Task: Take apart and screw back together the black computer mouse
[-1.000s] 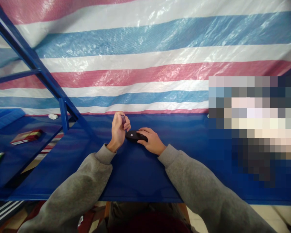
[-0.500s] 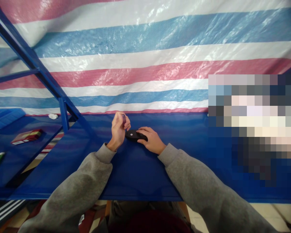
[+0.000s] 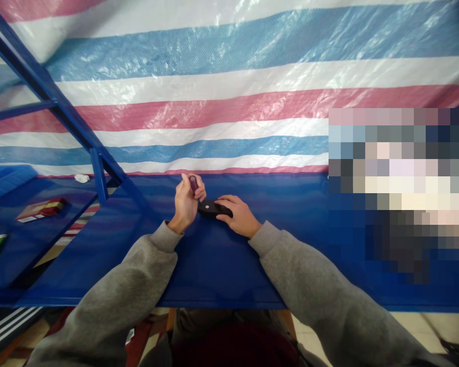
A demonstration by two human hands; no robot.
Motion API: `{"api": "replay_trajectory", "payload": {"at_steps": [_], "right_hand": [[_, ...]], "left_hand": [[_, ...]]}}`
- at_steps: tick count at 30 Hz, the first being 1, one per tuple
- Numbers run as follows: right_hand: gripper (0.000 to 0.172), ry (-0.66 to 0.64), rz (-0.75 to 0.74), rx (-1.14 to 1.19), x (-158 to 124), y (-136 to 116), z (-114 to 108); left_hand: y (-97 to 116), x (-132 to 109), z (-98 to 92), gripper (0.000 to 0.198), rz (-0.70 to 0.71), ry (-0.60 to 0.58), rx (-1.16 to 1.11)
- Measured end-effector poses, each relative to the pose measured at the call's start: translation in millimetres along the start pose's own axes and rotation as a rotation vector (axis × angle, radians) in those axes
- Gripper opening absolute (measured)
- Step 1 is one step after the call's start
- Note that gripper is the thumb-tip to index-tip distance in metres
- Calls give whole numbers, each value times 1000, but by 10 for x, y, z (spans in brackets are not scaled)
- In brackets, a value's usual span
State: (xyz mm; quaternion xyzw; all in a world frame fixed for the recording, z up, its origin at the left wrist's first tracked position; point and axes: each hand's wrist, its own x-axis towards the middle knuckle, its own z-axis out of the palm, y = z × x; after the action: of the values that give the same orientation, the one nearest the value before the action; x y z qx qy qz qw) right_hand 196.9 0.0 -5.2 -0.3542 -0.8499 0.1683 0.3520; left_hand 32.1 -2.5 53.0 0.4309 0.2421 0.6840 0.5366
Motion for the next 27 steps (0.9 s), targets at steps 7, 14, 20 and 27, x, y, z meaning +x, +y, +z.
{"api": "replay_trajectory", "payload": {"at_steps": [7,14,20,27], "right_hand": [[36,6,-12,-10,-1,12,13],[36,15,-2,6,7,59,28],[36,47,5,7,42,112,61],[37,51,17,-8,123,113,60]], "left_hand": [[-3,15,9,40,12,-4,31],[-11,16,-13,35,40,26,-42],[-77,166,-28,32,38,34,-38],[-193,431,-62,48,24,88,-36]]}}
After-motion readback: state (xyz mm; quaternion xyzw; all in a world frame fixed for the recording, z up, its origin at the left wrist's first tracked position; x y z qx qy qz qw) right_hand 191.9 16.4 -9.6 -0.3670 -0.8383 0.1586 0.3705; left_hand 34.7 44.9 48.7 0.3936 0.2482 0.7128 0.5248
